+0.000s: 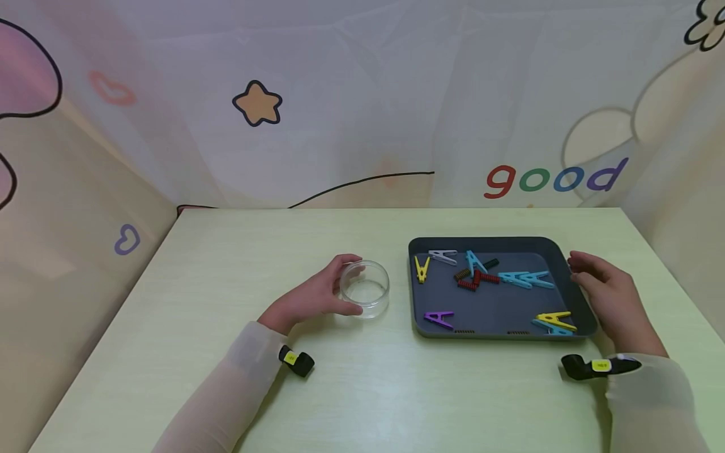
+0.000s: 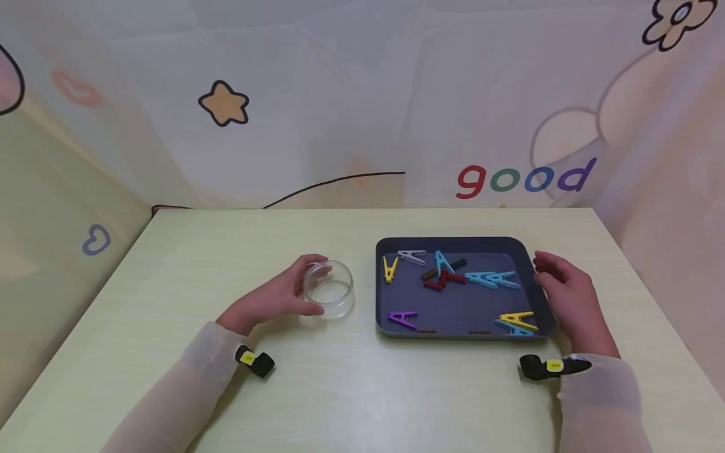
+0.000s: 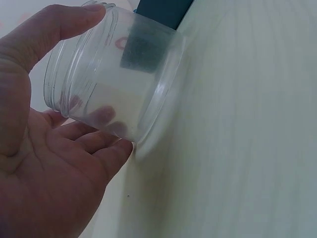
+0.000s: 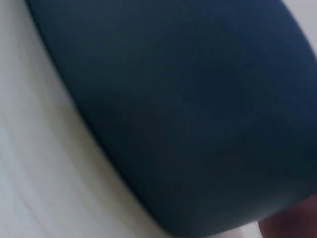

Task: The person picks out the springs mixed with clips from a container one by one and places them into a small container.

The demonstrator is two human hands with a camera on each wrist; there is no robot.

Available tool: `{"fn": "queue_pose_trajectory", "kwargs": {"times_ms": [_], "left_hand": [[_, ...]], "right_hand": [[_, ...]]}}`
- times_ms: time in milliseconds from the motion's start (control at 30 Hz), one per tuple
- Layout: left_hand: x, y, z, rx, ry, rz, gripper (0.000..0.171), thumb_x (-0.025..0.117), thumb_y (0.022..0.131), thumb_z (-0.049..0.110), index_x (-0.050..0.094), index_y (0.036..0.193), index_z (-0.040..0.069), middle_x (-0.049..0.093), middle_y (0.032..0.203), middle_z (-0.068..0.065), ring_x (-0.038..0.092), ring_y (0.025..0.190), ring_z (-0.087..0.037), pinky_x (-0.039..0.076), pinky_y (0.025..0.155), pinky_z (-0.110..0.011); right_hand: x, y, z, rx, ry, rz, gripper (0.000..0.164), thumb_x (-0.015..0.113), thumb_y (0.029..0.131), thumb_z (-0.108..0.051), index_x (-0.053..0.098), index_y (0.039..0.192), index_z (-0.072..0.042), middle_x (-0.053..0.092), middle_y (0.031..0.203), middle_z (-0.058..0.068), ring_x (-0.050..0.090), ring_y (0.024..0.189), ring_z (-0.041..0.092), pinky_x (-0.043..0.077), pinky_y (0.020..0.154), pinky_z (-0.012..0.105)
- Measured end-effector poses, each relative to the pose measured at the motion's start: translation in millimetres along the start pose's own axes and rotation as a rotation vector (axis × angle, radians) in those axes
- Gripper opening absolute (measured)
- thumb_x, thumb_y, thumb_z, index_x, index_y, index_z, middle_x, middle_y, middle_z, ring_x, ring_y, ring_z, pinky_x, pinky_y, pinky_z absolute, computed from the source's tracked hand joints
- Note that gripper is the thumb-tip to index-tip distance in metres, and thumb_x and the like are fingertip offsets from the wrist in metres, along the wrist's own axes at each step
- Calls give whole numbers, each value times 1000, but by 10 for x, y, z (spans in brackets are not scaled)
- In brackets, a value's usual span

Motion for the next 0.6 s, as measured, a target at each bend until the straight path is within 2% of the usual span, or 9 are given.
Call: {"fn": "queue_pose_trajectory", "kwargs": {"times_ms": [67,167,267,600], "left_hand": [[2,5,-2,9,4,-6,92,85,74,23,27,145,28,38,148,-2,40,133,-24,35,110,-45],[7,5,1,22,12,-12,98,86,73,24,24,148,25,38,149,-2,39,134,-24,34,111,-46],[13,4,6,33,20,-13,100,86,72,25,23,150,25,37,149,-2,38,136,-23,34,111,-46],[35,8,14,42,79,27,99,87,71,28,26,149,29,39,148,3,33,139,-20,32,112,-50]], "right_hand": [[-9,-8,-25,-6,-42,15,54,39,103,-34,33,151,-10,39,151,19,43,129,27,44,92,9],[-24,-25,-86,-3,-70,24,55,38,103,-36,31,151,-9,37,152,21,39,133,38,44,106,35],[-37,-41,-166,-2,-76,30,57,37,103,-38,30,151,-9,35,153,21,38,135,42,38,106,56],[-45,-81,-359,-36,-130,50,56,42,102,-34,31,151,-8,36,152,22,34,137,48,36,103,63]]}}
Point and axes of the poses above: each hand's wrist, its own y-axis towards the middle knuckle, its own x-axis out of the palm, z = x × y, the point moved 3 cm from there along y, towards the middle knuckle
